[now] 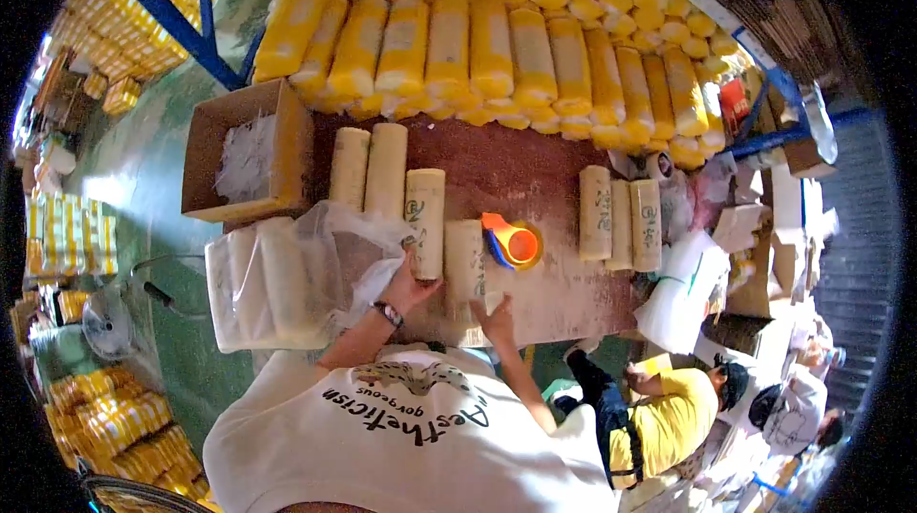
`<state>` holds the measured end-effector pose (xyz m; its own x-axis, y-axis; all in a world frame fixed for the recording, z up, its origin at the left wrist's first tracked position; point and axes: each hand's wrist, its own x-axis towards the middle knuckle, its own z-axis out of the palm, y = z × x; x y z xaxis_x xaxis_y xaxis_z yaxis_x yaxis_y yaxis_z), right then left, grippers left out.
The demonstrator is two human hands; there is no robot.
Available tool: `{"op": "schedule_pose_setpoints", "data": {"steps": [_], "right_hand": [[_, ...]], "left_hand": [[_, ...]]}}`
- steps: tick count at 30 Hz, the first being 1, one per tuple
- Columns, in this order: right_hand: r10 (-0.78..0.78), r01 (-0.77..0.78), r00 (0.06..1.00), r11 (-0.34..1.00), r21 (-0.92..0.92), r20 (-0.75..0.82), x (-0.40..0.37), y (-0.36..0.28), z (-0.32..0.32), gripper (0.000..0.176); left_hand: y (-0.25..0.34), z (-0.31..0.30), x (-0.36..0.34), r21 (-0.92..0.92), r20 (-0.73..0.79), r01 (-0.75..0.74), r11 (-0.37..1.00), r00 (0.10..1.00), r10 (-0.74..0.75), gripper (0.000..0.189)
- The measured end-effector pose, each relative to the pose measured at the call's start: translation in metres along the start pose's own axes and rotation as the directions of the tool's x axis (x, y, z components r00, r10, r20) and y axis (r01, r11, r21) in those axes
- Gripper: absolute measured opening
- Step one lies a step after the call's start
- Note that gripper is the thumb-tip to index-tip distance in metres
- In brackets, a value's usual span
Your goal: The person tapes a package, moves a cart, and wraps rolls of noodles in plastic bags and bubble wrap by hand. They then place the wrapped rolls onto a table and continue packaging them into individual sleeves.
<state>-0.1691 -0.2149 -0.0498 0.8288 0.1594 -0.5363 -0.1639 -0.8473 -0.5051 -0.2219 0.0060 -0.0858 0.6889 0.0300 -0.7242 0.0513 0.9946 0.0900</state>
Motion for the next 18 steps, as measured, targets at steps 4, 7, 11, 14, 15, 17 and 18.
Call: {"op": "schedule_pose_setpoints", "data": {"steps": [4,7,11,14,15,17,18], "right_hand": [[0.092,-0.411,0.892,0.574,0.709,0.443,-0.017,0.010,0.030,0.054],[-0.016,-0.498,0.866,0.068,0.865,0.500,0.001,-0.002,0.050,0.036],[0.071,-0.212,0.977,0.200,0.957,0.202,0.032,-0.083,0.058,0.045],[-0.110,0.027,0.994,0.111,0.993,-0.015,0.060,-0.093,0.076,0.056],[-0.087,0.075,0.994,0.046,0.996,-0.071,0.042,-0.116,0.058,0.049],[-0.144,0.056,0.988,0.004,0.998,-0.054,0.034,-0.103,0.056,0.042],[-0.171,0.047,0.984,-0.015,0.999,-0.049,0.028,-0.092,0.051,0.039]], "left_hand": [[0.024,0.020,0.034,-0.117,0.023,-0.081,0.990,0.996,0.084,0.032],[0.050,0.023,0.033,0.170,0.121,-0.237,0.956,0.968,0.218,0.029],[0.062,0.000,0.026,0.610,0.096,-0.311,0.729,0.942,0.321,0.019],[0.048,0.004,-0.019,0.604,0.128,-0.335,0.723,0.936,0.327,0.030],[0.042,0.000,-0.021,0.598,0.091,-0.264,0.757,0.960,0.263,0.030],[0.025,0.005,-0.029,0.544,0.065,-0.118,0.831,0.993,0.099,0.028],[0.017,0.009,-0.027,0.492,0.130,-0.042,0.869,0.991,-0.025,0.027]]}}
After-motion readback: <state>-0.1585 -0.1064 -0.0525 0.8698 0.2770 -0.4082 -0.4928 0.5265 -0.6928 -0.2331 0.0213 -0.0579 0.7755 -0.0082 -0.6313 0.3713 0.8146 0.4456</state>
